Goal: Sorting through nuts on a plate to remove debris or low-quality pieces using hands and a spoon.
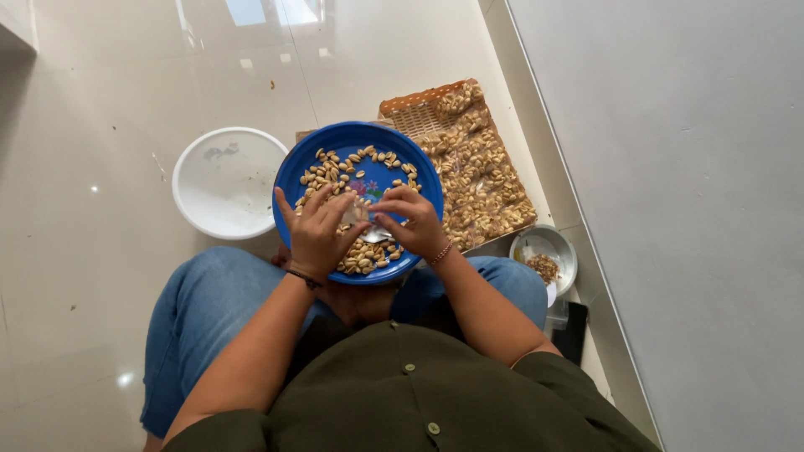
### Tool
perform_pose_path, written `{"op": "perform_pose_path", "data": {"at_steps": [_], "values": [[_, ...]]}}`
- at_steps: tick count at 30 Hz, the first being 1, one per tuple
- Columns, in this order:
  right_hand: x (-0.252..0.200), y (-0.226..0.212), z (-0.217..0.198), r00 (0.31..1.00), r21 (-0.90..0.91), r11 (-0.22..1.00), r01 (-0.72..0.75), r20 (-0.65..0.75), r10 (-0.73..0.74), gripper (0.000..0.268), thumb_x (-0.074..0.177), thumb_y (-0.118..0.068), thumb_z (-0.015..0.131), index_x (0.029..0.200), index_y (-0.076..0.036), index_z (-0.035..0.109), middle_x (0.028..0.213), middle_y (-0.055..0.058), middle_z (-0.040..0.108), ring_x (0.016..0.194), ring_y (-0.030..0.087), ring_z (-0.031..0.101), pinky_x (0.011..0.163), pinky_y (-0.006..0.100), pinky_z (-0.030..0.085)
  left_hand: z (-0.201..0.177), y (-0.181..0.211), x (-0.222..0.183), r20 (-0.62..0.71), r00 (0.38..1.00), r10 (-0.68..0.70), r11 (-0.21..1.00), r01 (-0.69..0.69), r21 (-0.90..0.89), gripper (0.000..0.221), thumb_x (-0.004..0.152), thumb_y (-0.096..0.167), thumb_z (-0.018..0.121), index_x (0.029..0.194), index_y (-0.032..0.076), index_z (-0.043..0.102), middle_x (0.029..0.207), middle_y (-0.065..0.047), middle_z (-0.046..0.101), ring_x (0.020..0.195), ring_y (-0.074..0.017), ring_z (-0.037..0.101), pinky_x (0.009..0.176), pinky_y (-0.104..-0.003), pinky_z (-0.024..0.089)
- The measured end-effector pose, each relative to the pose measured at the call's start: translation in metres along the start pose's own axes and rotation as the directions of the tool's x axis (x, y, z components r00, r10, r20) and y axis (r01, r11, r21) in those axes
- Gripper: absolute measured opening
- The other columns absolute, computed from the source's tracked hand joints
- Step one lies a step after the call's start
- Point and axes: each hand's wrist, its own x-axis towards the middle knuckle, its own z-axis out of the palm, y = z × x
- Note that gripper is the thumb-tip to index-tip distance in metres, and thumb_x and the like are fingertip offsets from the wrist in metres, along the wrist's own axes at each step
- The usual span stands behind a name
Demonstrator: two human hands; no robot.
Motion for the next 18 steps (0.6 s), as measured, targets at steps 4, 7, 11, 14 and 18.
{"op": "perform_pose_path", "data": {"at_steps": [4,7,11,14,18], "values": [[0.004,-0.017,-0.022,0.997,-0.182,0.982,-0.051,0.041,0.059,0.016,0.092,-0.014,0.077,0.107,-0.013,0.081,0.097,0.01,0.073,0.082,0.028,0.072,0.074,0.039,0.06,-0.011,-0.01,0.004,-0.032,0.997,-0.076,0.996,0.074,-0.054,0.046,0.09,0.042,0.084,0.126,0.015,0.076,0.109,-0.006,0.08,0.123,-0.0283,0.069,0.119,-0.073,0.008],[-0.007,-0.017,-0.037,0.961,-0.446,0.893,-0.061,0.215,0.172,0.013,0.093,-0.024,0.075,0.102,-0.015,0.079,0.097,0.01,0.072,0.09,0.031,0.071,0.078,0.042,0.057,-0.012,-0.023,0.004,-0.034,0.993,-0.11,0.99,0.106,-0.097,0.048,0.091,0.044,0.085,0.127,0.014,0.076,0.109,-0.008,0.08,0.124,-0.0298,0.068,0.12,-0.072,0.008],[-0.022,-0.031,-0.041,0.792,-0.778,0.625,-0.064,0.342,0.506,0.03,0.088,-0.049,0.076,0.093,-0.019,0.079,0.103,0.002,0.074,0.104,0.025,0.067,0.085,0.041,0.049,-0.011,-0.034,0.003,-0.004,0.979,-0.204,0.961,0.199,-0.194,0.052,0.089,0.046,0.087,0.129,0.014,0.075,0.115,-0.008,0.079,0.127,-0.0317,0.065,0.119,-0.072,0.007],[-0.037,-0.016,-0.04,0.773,-0.82,0.573,-0.008,0.358,0.524,0.02,0.083,-0.042,0.079,0.09,-0.023,0.077,0.101,-0.001,0.074,0.102,0.023,0.067,0.083,0.04,0.05,-0.001,-0.047,0.002,-0.007,0.966,-0.26,0.94,0.251,-0.231,0.054,0.087,0.047,0.089,0.128,0.014,0.075,0.116,-0.008,0.079,0.127,-0.0316,0.065,0.119,-0.07,0.008],[-0.04,0.0,-0.046,0.763,-0.804,0.591,-0.064,0.342,0.549,0.016,0.088,-0.035,0.074,0.085,-0.019,0.071,0.086,0.003,0.072,0.089,0.028,0.07,0.078,0.044,0.052,0.0,-0.057,0.003,0.001,0.945,-0.328,0.907,0.315,-0.281,0.054,0.086,0.045,0.091,0.126,0.014,0.075,0.118,-0.007,0.078,0.126,-0.0324,0.065,0.119,-0.07,0.008]]}}
